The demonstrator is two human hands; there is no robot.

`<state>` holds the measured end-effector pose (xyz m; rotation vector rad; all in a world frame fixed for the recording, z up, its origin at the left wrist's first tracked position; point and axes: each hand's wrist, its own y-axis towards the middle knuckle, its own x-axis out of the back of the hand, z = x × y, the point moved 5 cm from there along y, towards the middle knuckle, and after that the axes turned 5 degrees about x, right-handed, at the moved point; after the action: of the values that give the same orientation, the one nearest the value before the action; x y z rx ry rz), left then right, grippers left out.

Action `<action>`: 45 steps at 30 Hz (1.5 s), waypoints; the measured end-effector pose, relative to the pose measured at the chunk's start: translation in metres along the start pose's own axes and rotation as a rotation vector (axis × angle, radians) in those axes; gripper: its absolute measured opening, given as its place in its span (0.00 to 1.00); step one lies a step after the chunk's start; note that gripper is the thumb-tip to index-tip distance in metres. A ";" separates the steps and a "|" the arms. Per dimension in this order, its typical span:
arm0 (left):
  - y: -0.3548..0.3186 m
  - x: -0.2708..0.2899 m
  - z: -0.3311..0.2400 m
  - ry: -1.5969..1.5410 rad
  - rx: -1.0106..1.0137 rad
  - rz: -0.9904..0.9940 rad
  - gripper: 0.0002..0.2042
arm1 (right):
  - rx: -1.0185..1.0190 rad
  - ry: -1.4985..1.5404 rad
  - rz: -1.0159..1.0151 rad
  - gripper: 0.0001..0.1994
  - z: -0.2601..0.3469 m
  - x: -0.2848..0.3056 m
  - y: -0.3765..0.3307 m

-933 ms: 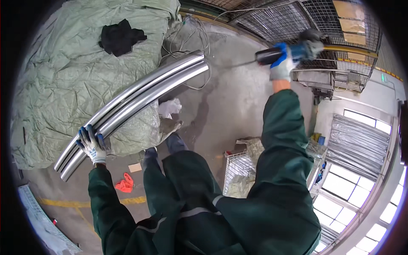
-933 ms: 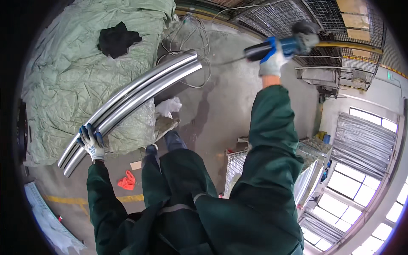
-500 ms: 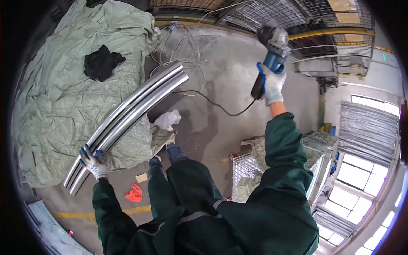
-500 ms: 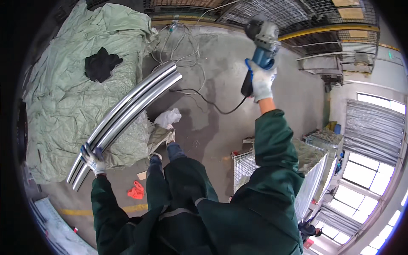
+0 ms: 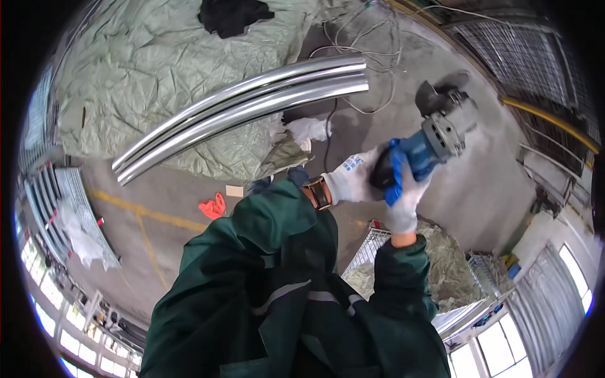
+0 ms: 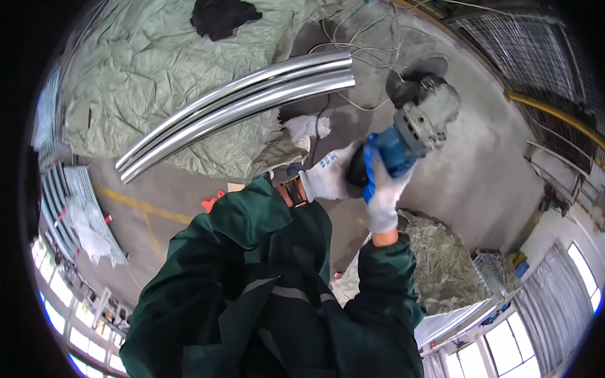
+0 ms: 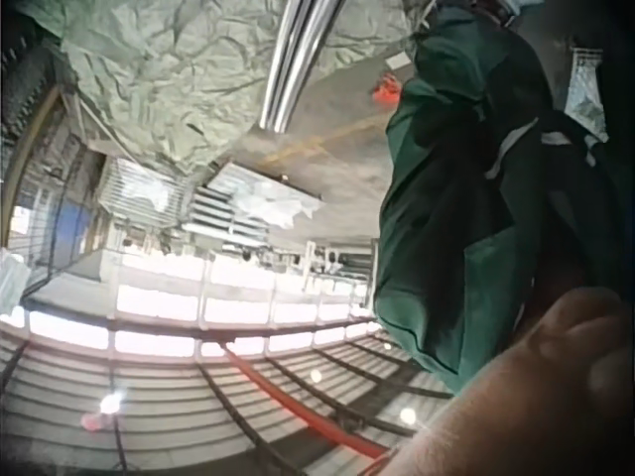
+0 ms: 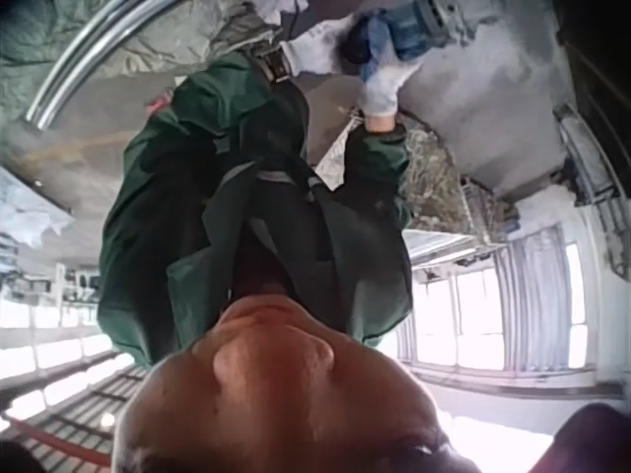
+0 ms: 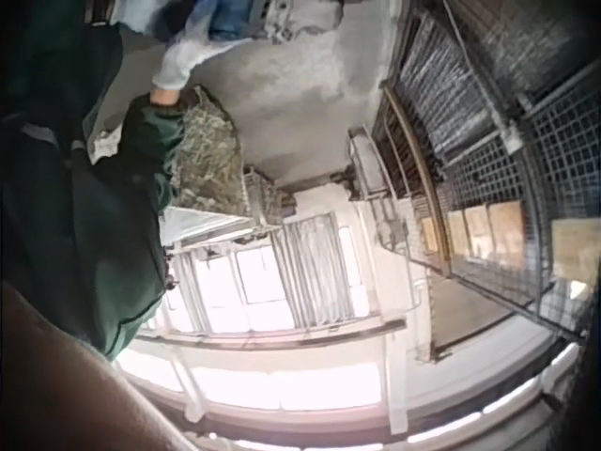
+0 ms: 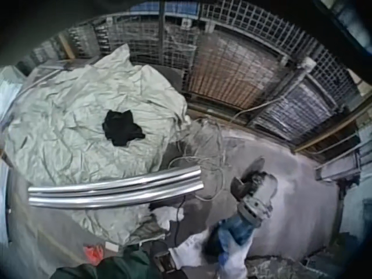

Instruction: Grinding the edges of curved metal pipes using an electric angle grinder on a fabrication floor.

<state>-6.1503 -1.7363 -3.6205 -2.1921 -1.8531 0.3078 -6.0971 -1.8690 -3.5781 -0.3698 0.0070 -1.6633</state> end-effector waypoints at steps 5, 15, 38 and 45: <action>-0.011 -0.015 -0.026 -0.178 -0.055 0.027 0.42 | -0.059 0.559 0.277 0.33 0.016 0.015 0.008; -0.021 -0.031 -0.007 -0.209 0.201 0.072 0.42 | -0.297 0.759 0.333 0.36 -0.024 0.007 0.002; -0.041 -0.028 0.017 0.056 -0.137 -0.181 0.34 | -0.205 0.119 0.282 0.19 -0.017 0.024 0.032; -0.225 0.236 0.113 0.782 -0.117 -0.943 0.21 | -0.028 -0.593 0.499 0.25 0.036 -0.036 0.013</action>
<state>-6.3573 -1.4614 -3.6531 -0.9853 -2.1114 -0.7306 -6.0733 -1.8280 -3.5553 -0.8018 -0.2970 -1.0181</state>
